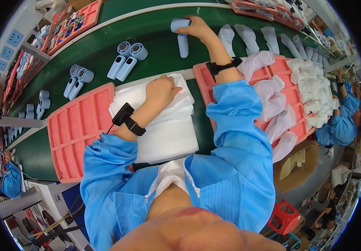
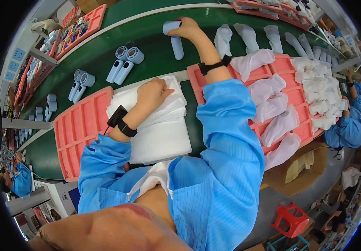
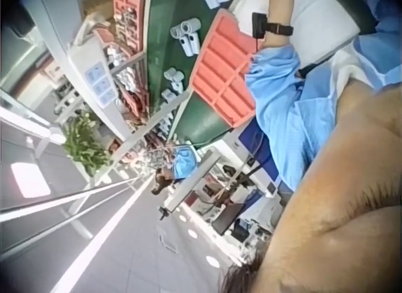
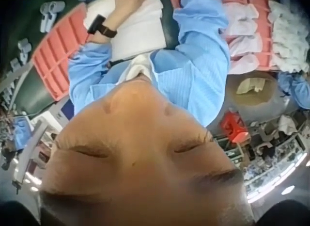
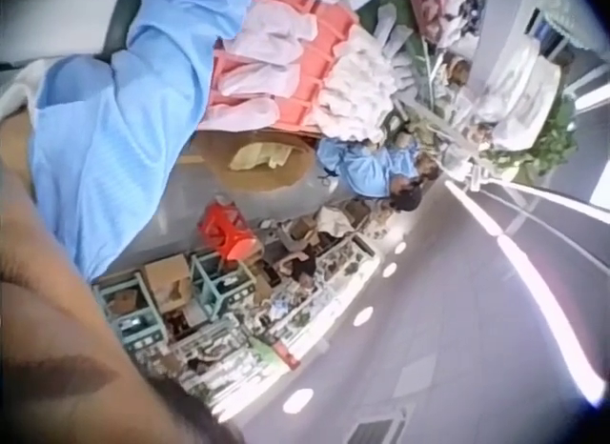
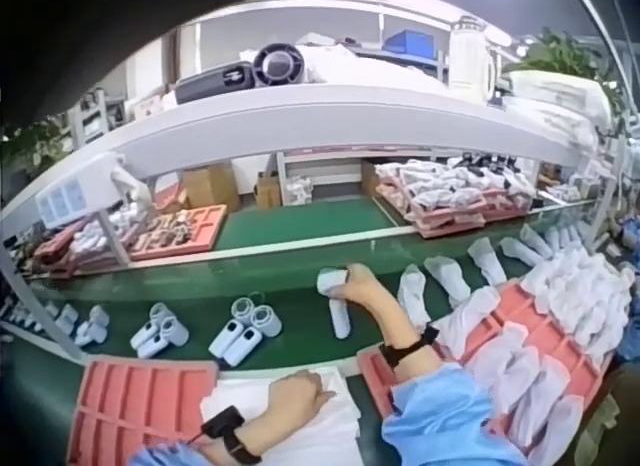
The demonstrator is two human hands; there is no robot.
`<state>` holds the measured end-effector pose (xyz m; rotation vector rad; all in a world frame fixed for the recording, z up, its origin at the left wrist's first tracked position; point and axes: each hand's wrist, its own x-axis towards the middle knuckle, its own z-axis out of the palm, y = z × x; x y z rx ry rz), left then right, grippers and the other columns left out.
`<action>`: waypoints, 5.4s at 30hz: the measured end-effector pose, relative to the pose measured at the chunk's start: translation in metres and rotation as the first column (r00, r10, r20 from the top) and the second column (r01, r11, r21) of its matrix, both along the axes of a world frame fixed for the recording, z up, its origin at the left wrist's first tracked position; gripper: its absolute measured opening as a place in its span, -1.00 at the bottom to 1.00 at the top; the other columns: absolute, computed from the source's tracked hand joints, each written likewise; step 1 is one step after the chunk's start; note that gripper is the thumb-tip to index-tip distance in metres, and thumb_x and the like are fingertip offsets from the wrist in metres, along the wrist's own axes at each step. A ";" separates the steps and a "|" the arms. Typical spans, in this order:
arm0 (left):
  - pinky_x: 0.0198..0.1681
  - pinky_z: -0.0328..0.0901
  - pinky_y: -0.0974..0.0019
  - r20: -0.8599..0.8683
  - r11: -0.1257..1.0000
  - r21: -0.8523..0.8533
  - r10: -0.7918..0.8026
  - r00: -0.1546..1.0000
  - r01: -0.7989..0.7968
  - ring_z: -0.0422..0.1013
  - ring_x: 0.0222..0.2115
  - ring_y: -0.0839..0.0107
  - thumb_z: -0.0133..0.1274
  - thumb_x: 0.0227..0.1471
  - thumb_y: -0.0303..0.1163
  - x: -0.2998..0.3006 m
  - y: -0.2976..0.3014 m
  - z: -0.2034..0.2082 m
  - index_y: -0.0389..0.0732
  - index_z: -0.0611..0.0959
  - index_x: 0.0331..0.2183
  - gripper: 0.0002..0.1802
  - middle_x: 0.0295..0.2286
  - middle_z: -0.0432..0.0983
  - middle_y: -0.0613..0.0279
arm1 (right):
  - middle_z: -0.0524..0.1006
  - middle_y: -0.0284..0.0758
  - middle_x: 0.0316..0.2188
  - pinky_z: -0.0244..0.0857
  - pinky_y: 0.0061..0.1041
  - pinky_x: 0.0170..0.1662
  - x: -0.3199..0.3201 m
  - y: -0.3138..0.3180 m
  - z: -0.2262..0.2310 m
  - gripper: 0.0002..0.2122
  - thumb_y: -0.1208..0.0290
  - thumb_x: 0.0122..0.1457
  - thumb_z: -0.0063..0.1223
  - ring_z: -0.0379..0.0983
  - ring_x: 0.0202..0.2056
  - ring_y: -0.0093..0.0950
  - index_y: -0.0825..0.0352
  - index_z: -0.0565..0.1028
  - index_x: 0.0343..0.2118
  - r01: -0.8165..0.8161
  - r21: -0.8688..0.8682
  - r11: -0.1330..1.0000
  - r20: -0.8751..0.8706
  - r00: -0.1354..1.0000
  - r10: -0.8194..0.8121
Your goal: The person wraps handheld fans in protective bags by hand, occasionally setting a fan aside to pick up a different one. They also pick up a purple fan, press its buttons, and place it back on the conveyor belt before returning to wrapping the blue fans.
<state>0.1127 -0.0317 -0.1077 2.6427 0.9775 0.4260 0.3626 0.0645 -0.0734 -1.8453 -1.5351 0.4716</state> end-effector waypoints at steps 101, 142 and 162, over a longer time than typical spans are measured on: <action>-0.12 0.17 0.34 0.930 0.984 -0.011 0.076 0.360 -0.177 0.23 -0.13 0.37 0.31 -0.27 -0.46 -0.190 -0.030 0.102 -0.17 0.61 -0.45 -0.77 -0.13 0.25 0.21 | 0.53 -0.21 -0.30 0.35 -0.40 -0.28 -0.280 -0.138 0.067 -0.66 0.51 -0.04 0.15 0.51 -0.32 -0.29 0.35 0.43 -0.13 -0.184 0.524 0.831 0.194 0.976 0.094; -0.50 0.29 0.18 0.279 0.997 0.059 0.035 0.960 -0.054 0.41 -0.49 0.16 0.13 -0.10 -0.32 -0.081 -0.043 0.026 -0.12 0.52 -0.49 -0.87 -0.51 0.39 0.21 | 0.45 -0.05 -0.09 0.25 -0.38 0.00 -0.160 -0.093 0.345 -0.36 0.20 -0.16 0.24 0.39 -0.05 -0.21 0.37 0.35 0.02 -0.043 0.865 0.499 0.260 0.890 -0.374; -0.55 0.26 0.49 0.760 0.399 -0.608 0.542 0.358 0.687 0.42 -0.49 0.55 -0.02 0.13 -0.21 -0.153 0.013 0.113 -0.25 0.54 -0.24 -0.70 -0.36 0.47 0.28 | 0.49 -0.35 -0.41 0.30 -0.64 -0.35 -0.215 -0.171 0.221 -0.55 0.55 -0.29 0.21 0.42 -0.39 -0.62 0.35 0.48 -0.19 -0.342 0.707 0.619 0.356 0.928 0.107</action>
